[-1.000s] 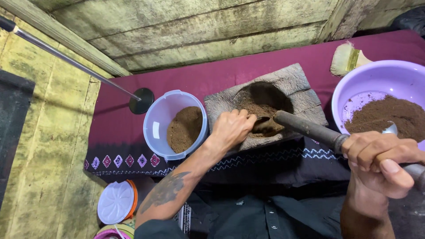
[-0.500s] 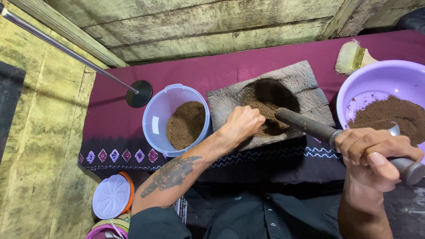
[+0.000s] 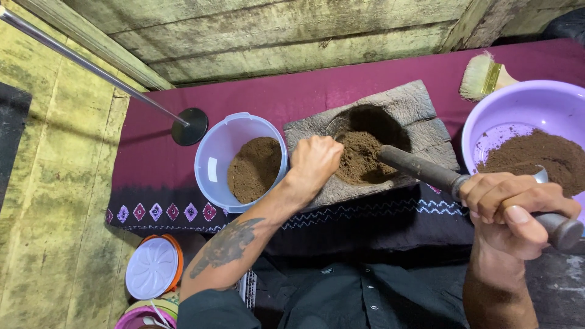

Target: Grind and stir material in a stone mortar using a pestle and spoon

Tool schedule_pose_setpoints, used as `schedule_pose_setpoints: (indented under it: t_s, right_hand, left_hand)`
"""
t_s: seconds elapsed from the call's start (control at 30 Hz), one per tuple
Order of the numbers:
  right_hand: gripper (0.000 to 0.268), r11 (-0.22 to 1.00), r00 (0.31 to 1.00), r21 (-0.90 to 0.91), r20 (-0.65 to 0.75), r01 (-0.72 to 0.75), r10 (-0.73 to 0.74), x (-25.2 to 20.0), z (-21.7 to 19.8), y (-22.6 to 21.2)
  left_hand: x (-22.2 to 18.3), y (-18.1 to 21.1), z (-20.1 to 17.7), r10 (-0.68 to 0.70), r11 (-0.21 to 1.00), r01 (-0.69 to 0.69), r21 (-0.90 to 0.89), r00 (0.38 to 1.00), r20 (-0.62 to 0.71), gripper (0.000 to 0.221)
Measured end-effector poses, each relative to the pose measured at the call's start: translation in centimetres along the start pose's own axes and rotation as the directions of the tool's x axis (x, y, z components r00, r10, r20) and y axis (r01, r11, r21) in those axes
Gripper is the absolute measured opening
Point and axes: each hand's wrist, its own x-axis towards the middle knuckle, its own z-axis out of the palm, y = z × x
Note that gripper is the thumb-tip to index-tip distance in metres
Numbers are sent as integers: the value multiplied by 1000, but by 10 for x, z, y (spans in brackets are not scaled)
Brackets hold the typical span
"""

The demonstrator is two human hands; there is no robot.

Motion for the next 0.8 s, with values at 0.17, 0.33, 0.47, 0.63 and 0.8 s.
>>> schedule_pose_setpoints:
  t_s: [0.17, 0.33, 0.47, 0.63, 0.8]
  right_hand:
    - [28, 1000, 1000, -20, -7, 18, -18, 4, 9, -5]
    - [25, 1000, 1000, -13, -2, 8, -8, 3, 7, -5]
    - [24, 1000, 1000, 14, 18, 14, -14, -3, -6, 4]
    - [23, 1000, 1000, 6, 24, 16, -16, -3, -6, 5]
    - [24, 1000, 999, 5, 39, 23, -23, -1, -6, 6]
  left_hand:
    - [30, 10, 8, 79, 945, 19, -328, 956, 284, 39]
    - [45, -5, -27, 43, 811, 313, -495, 811, 583, 9]
    - [45, -11, -16, 46, 778, 337, -531, 812, 582, 26]
    - [29, -6, -43, -33, 882, 176, -437, 948, 315, 34]
    - [16, 19, -14, 51, 960, 8, -279, 978, 205, 28]
